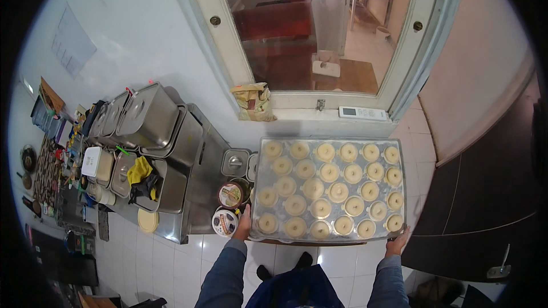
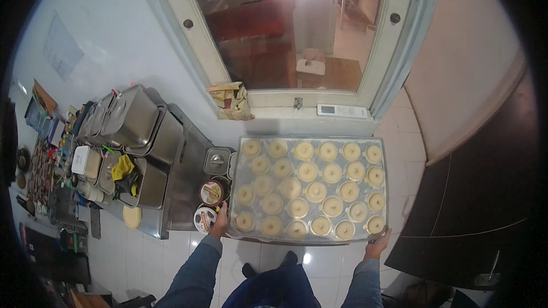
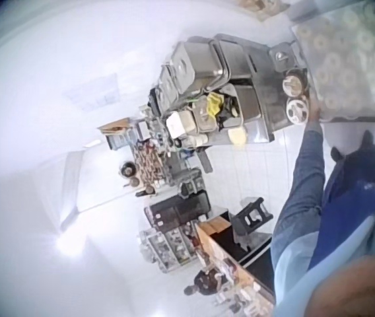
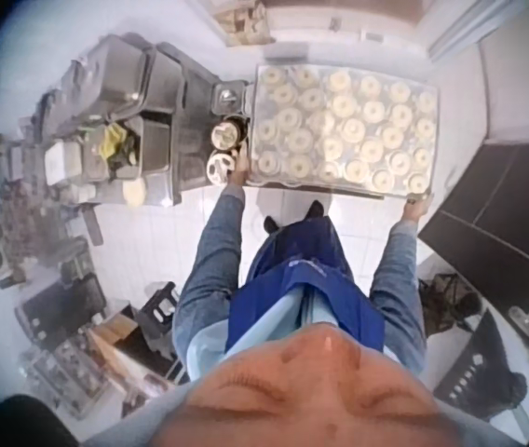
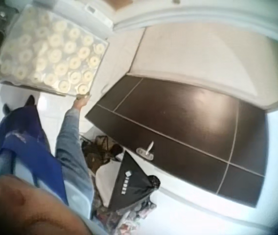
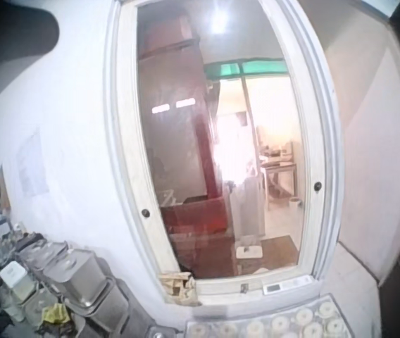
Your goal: The person organizes trays of dough rings, places a plastic lid on a container, and washes a plastic scraper in a sink.
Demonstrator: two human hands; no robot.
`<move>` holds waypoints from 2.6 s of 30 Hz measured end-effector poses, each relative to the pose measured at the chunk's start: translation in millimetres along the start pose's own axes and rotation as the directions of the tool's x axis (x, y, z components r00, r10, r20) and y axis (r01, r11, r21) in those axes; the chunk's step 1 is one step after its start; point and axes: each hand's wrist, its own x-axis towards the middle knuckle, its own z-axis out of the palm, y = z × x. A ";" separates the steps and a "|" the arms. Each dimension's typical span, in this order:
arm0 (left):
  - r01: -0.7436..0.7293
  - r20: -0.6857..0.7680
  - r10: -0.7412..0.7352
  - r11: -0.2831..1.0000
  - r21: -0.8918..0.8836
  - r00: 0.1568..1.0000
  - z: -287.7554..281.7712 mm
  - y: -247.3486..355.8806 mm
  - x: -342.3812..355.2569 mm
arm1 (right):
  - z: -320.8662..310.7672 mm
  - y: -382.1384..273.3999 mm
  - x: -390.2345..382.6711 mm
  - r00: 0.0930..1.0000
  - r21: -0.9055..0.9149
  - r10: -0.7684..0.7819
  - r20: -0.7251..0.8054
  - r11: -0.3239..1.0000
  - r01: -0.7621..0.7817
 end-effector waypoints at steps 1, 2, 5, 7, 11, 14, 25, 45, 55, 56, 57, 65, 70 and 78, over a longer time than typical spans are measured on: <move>-0.001 -0.006 0.001 1.000 -0.003 1.000 -4.2 0.3 -0.5 | 4.7 0.6 -4.9 1.000 -0.004 0.004 0.004 1.000 -0.004; -0.004 0.011 0.005 0.999 -0.035 1.000 -7.6 1.2 -0.5 | 9.1 1.1 -10.1 0.999 -0.046 -0.009 -0.048 0.999 0.007; -0.055 0.000 0.055 0.998 -0.015 0.998 -2.9 3.5 0.8 | -3.0 -6.5 0.2 0.960 -0.191 -0.162 -0.229 0.974 0.119; -0.110 -0.074 0.112 0.993 0.033 0.991 -18.4 -2.0 -2.9 | 5.6 -8.8 -13.3 0.909 -0.314 -0.270 -0.317 0.934 0.168; -0.275 -0.317 0.250 0.961 -0.037 0.915 -26.3 -14.4 -32.5 | 28.7 -21.1 -64.8 0.733 -0.728 -0.596 -0.327 0.654 0.206; -0.419 -0.270 0.492 0.862 0.287 0.828 -42.6 -32.1 -76.8 | 31.8 3.1 -81.1 0.670 -0.759 -0.742 -0.023 0.449 0.472; 0.250 -0.660 0.122 0.862 0.441 0.742 -239.0 -210.7 -308.6 | 105.8 147.4 -353.3 0.322 -0.288 -0.204 0.924 0.183 0.940; 0.250 -0.645 -0.561 0.821 -0.513 0.518 -409.0 -349.9 -453.5 | 143.8 268.9 -437.5 0.306 -0.278 0.076 0.949 -0.256 0.926; 0.216 -0.691 -0.495 0.864 -0.454 0.526 -362.8 -266.9 -385.5 | 247.2 312.1 -377.7 0.219 -0.025 0.436 0.873 -0.408 0.913; 0.211 -0.702 -0.475 0.876 -0.433 0.531 -360.3 -254.1 -375.3 | 251.5 316.0 -371.3 0.222 -0.029 0.439 0.870 -0.404 0.914; 0.192 -0.717 -0.435 0.897 -0.398 0.545 -356.2 -240.5 -366.0 | 255.2 320.2 -366.6 0.205 -0.002 0.458 0.865 -0.406 0.914; 0.140 -0.697 -0.351 0.929 -0.341 0.626 -326.0 -212.9 -326.0 | 267.9 323.5 -335.7 0.264 -0.019 0.487 0.833 -0.451 0.892; 0.278 -0.664 -0.477 0.878 -0.390 0.576 -312.3 -230.8 -337.6 | 267.4 317.3 -340.8 0.219 -0.018 0.464 0.859 -0.399 0.917; 0.206 -0.659 -0.428 0.898 -0.390 0.619 -306.6 -240.1 -339.6 | 278.3 266.4 -313.8 0.373 -0.284 0.182 0.910 -0.382 0.880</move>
